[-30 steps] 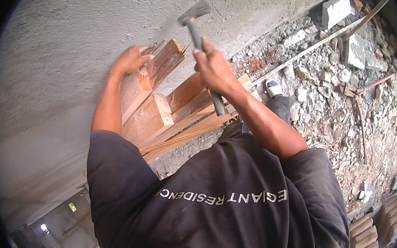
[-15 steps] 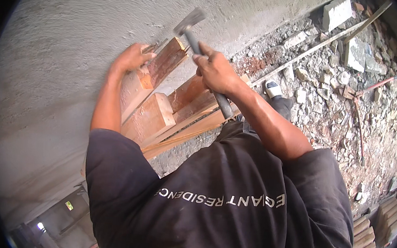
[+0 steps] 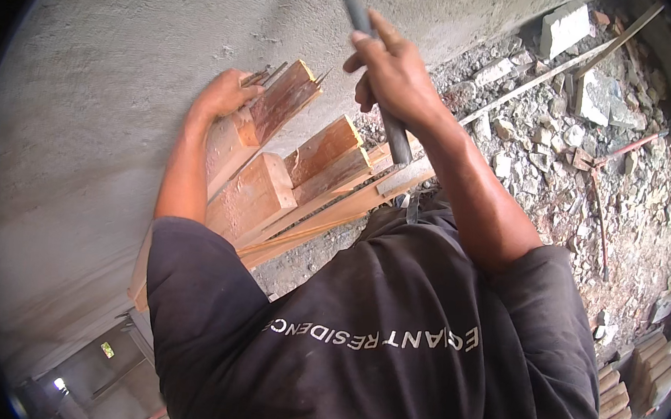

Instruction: The person uses a power drill to fasten wooden planks together, then hammers nails into the assembled frame. The person works on a wooden structure in a construction area, using a drill and hammer to secure the pieces.

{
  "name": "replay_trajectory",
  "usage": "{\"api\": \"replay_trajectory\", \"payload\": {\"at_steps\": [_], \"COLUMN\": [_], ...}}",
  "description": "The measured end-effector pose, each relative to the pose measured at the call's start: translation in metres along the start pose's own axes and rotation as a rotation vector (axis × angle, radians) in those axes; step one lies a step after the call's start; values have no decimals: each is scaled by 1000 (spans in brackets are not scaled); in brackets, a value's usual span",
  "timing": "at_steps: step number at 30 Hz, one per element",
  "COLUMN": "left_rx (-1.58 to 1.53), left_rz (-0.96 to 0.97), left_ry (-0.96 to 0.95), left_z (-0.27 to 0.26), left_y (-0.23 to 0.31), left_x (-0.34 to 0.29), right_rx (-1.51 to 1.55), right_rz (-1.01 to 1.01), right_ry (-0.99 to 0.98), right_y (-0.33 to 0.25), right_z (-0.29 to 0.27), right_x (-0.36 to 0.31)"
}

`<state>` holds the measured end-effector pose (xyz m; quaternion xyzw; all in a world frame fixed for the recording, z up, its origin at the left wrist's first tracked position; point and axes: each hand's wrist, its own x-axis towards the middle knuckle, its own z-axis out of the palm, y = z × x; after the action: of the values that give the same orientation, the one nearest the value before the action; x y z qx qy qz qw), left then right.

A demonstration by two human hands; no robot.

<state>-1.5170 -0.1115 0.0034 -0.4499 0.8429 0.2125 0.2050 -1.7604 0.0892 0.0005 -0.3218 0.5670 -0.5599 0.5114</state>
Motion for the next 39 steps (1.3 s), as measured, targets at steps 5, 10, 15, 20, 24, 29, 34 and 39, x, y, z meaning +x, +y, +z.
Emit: {"api": "replay_trajectory", "payload": {"at_steps": [5,10,15,20,24,29,34,39], "left_rx": [191,277,300,307,290,286,278,247], "left_rz": [-202,-451,-445,-427,-374,-381,-363,-347], "left_ry": [453,619,713,707,752,730,765,791], "left_z": [1,49,74,74,77,71,75,80], "left_y": [1,-51,-68,-66,-71,-65,-65,-74], "left_x": [-53,-91,-87,-85,-87,-84,-88,-84], "right_rx": [85,102,45,18,39,-209,-91,6], "right_rz": [93,213,267,242,81,-32,278,32], "right_ry": [168,9,-69,-79,342,31,68,556], "right_y": [30,27,34,29,16,67,19,22], "right_z": [-7,18,48,34,19,39,31,5], "right_x": [-29,-39,-41,-40,-19,-22,-32,3]}}
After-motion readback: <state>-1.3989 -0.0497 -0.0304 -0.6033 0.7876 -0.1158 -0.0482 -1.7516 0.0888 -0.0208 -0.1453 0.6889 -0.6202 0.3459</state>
